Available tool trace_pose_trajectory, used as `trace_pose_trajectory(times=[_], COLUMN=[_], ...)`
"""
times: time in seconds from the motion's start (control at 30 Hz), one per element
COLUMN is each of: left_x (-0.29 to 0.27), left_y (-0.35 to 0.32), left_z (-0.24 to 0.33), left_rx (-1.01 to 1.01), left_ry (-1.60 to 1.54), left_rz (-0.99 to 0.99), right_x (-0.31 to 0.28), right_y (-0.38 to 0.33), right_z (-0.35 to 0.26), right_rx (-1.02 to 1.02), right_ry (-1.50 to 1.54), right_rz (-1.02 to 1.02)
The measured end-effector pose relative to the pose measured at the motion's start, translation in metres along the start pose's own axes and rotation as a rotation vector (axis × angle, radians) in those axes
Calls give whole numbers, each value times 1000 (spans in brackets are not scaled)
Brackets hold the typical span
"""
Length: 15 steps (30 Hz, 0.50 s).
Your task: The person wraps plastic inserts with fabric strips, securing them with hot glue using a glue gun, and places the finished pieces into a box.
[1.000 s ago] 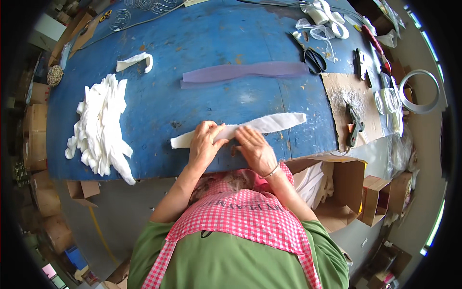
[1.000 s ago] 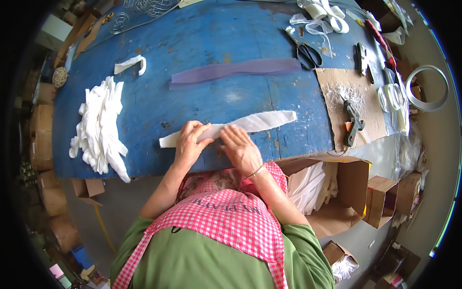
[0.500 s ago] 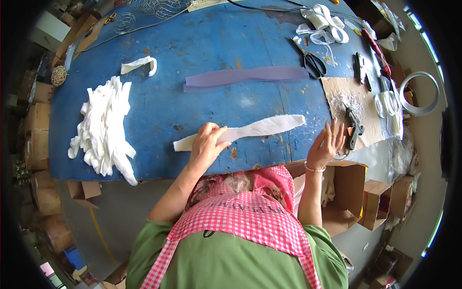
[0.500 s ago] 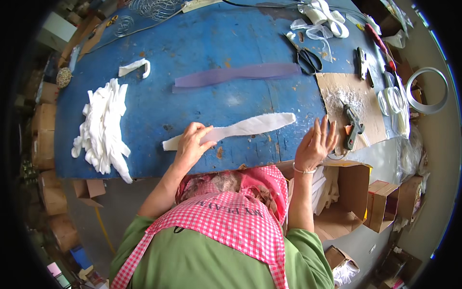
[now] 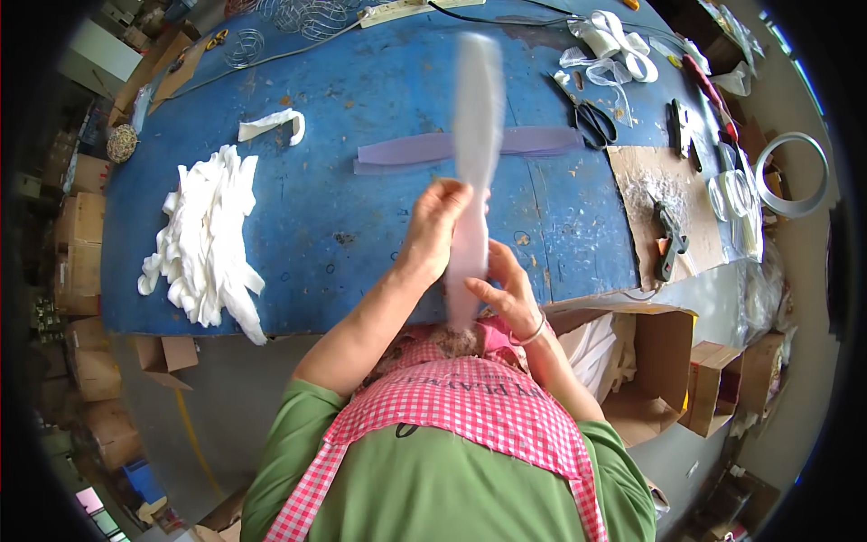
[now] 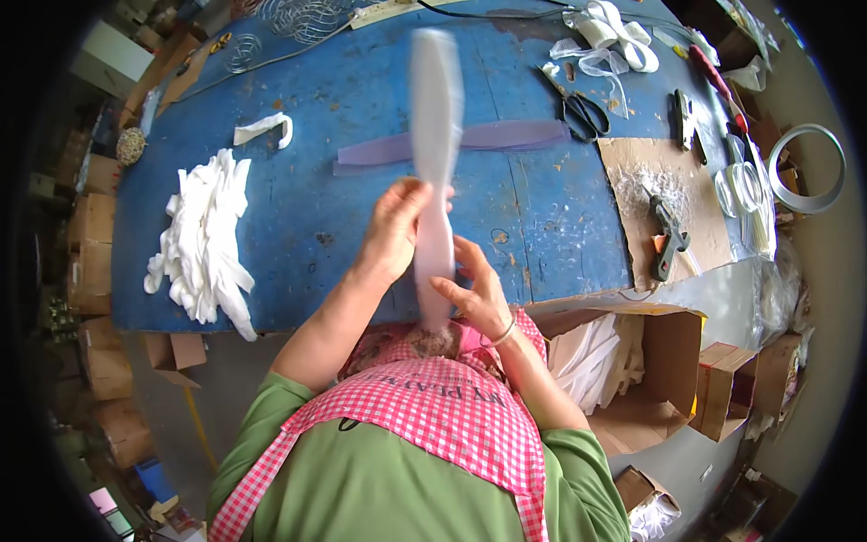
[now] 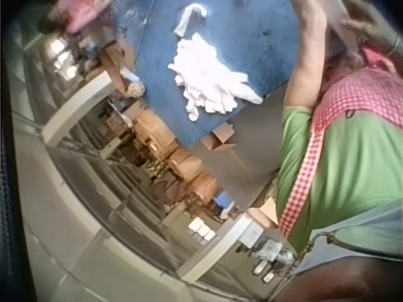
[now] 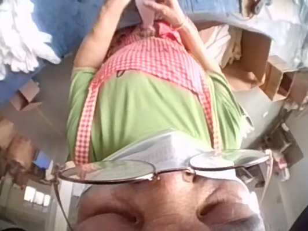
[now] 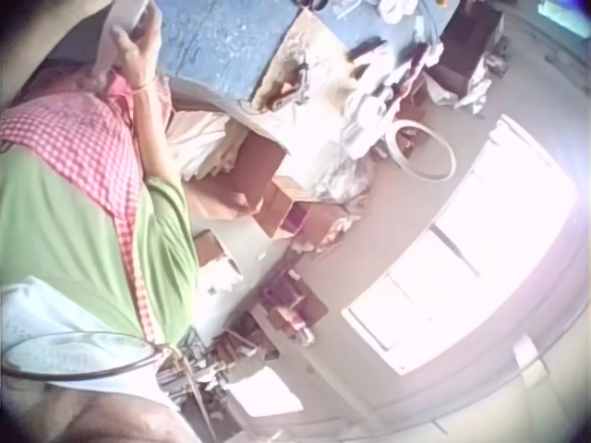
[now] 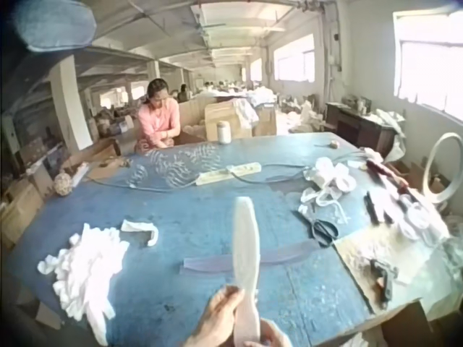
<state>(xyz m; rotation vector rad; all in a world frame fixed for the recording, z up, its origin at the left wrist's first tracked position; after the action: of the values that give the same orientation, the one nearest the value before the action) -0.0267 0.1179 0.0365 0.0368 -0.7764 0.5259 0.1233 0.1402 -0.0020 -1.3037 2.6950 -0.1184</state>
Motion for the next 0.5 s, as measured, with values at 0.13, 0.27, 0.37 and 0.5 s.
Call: trace_pose_trajectory(times=[0.13, 0.27, 0.37, 0.5], left_x=[-4, -39, -66, -90], left_y=[-8, -24, -43, -69], left_z=[34, 52, 45, 14], left_rx=[109, 110, 71, -8], left_ry=[-221, -340, -281, -193], left_rz=[124, 201, 286, 394], right_x=[-3, -38, -78, -107], right_y=[-2, -7, -5, 4], right_z=[-7, -13, -11, 11], right_rx=[121, 235, 281, 265], right_ry=[160, 157, 105, -31], right_rz=[-143, -127, -12, 133])
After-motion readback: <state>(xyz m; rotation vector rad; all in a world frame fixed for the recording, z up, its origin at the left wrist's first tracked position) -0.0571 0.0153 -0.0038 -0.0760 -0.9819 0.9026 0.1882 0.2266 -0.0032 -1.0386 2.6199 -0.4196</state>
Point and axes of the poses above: each hand's wrist, its own y-axis towards the middle knuckle, its own x-axis out of the palm, z = x × y, the point moved 3 cm from there along y, towards the middle knuckle, and after that the axes turned 8 degrees about -y, right-handed, at the moved point
